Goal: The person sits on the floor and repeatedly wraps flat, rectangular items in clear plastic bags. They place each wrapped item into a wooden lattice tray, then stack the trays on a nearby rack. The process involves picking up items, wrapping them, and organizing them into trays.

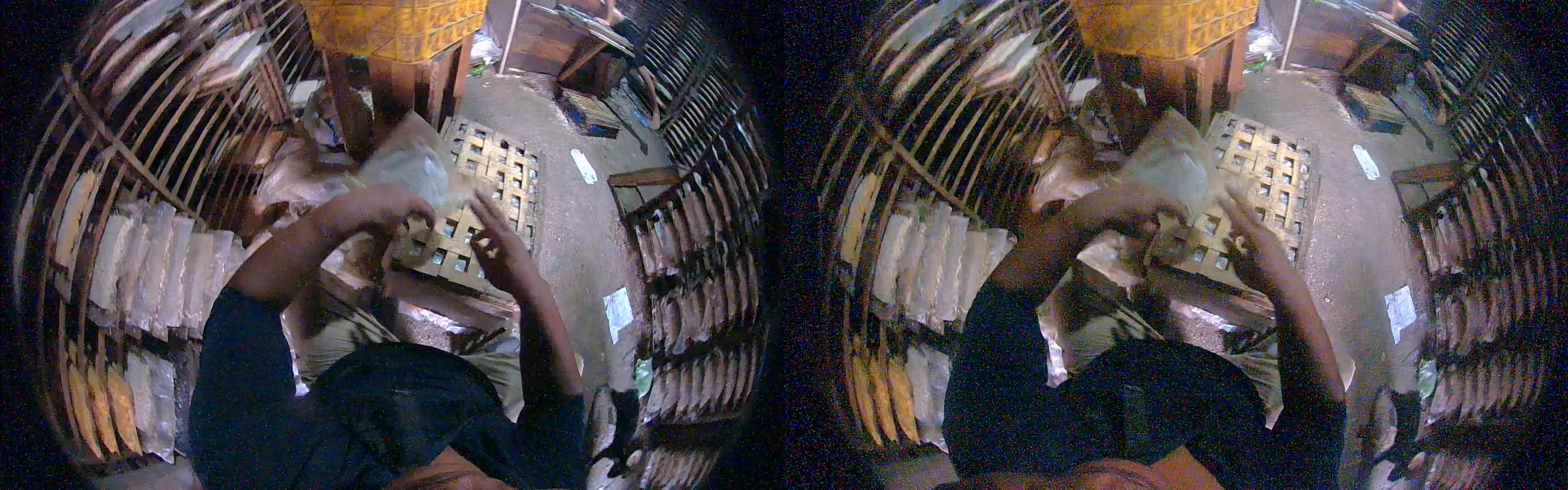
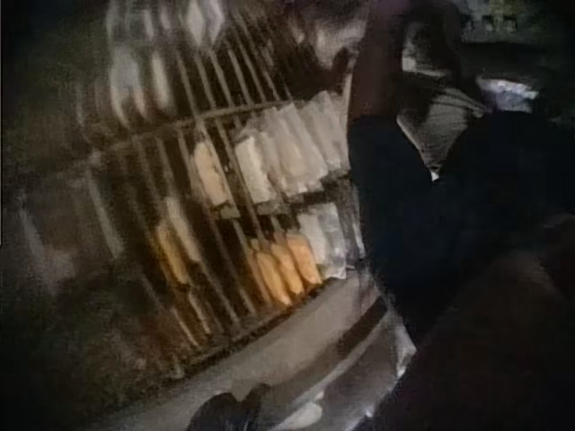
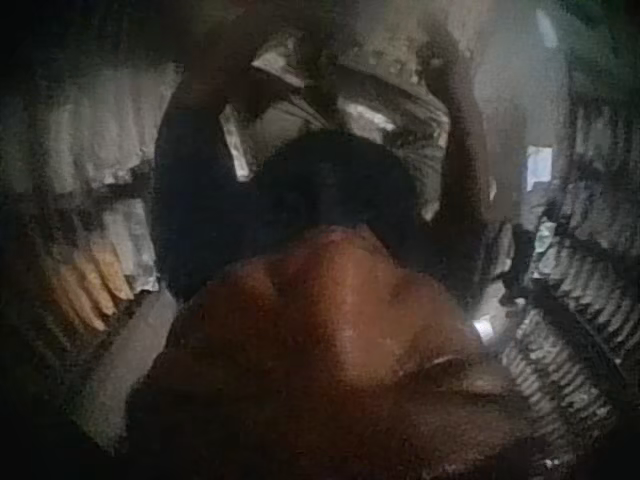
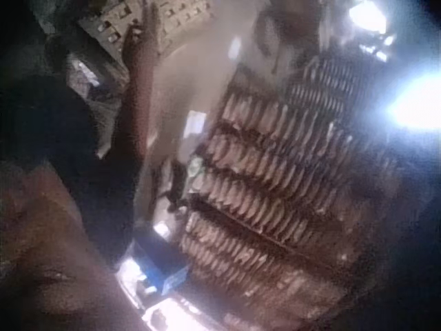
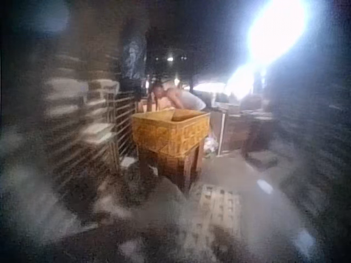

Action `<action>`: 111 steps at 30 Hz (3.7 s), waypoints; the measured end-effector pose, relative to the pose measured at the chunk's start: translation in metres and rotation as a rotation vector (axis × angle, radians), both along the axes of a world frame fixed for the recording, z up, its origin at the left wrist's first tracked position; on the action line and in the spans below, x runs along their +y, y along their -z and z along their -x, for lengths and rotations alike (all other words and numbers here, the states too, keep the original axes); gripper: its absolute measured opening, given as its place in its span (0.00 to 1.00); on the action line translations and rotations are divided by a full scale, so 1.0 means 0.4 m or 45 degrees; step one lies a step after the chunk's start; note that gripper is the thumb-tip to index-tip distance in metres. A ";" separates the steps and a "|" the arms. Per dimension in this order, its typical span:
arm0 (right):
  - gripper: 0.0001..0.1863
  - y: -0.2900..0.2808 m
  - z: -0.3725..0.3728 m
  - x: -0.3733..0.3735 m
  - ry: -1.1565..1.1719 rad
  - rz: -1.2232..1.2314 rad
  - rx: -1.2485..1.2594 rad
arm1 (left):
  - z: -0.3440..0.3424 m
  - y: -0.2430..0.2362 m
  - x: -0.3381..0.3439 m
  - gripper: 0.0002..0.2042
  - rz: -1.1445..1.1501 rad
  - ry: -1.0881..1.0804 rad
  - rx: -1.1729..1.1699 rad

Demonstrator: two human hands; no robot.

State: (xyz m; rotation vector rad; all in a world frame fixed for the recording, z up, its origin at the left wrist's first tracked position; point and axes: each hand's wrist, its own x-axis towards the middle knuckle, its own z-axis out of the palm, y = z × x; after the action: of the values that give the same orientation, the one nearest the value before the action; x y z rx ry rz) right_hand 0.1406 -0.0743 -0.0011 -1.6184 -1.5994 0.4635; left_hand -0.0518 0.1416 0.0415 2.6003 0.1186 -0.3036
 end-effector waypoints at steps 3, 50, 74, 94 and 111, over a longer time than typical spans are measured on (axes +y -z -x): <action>0.35 -0.016 0.023 0.057 -0.137 0.151 -0.067 | 0.009 -0.002 -0.052 0.30 -0.008 0.222 -0.106; 0.46 0.277 -0.553 0.141 0.962 -0.300 1.158 | -0.126 0.220 -0.281 0.12 0.170 -0.387 -0.625; 0.25 0.354 -0.329 -0.045 0.826 0.221 0.383 | -0.232 0.368 -0.090 0.31 -0.689 -0.509 0.057; 0.24 0.490 -0.518 -0.234 1.351 0.367 0.400 | -0.276 0.383 0.010 0.30 -0.830 -0.584 -0.034; 0.27 0.679 -0.534 -0.254 1.356 0.795 0.324 | -0.306 0.331 -0.143 0.42 -0.759 -0.450 0.085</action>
State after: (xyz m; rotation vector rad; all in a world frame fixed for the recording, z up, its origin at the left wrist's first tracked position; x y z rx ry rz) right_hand 0.3541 -0.1758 -0.2725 -2.4548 -0.2415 0.5571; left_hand 0.0707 0.0843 -0.0908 3.0716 0.7903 -0.2519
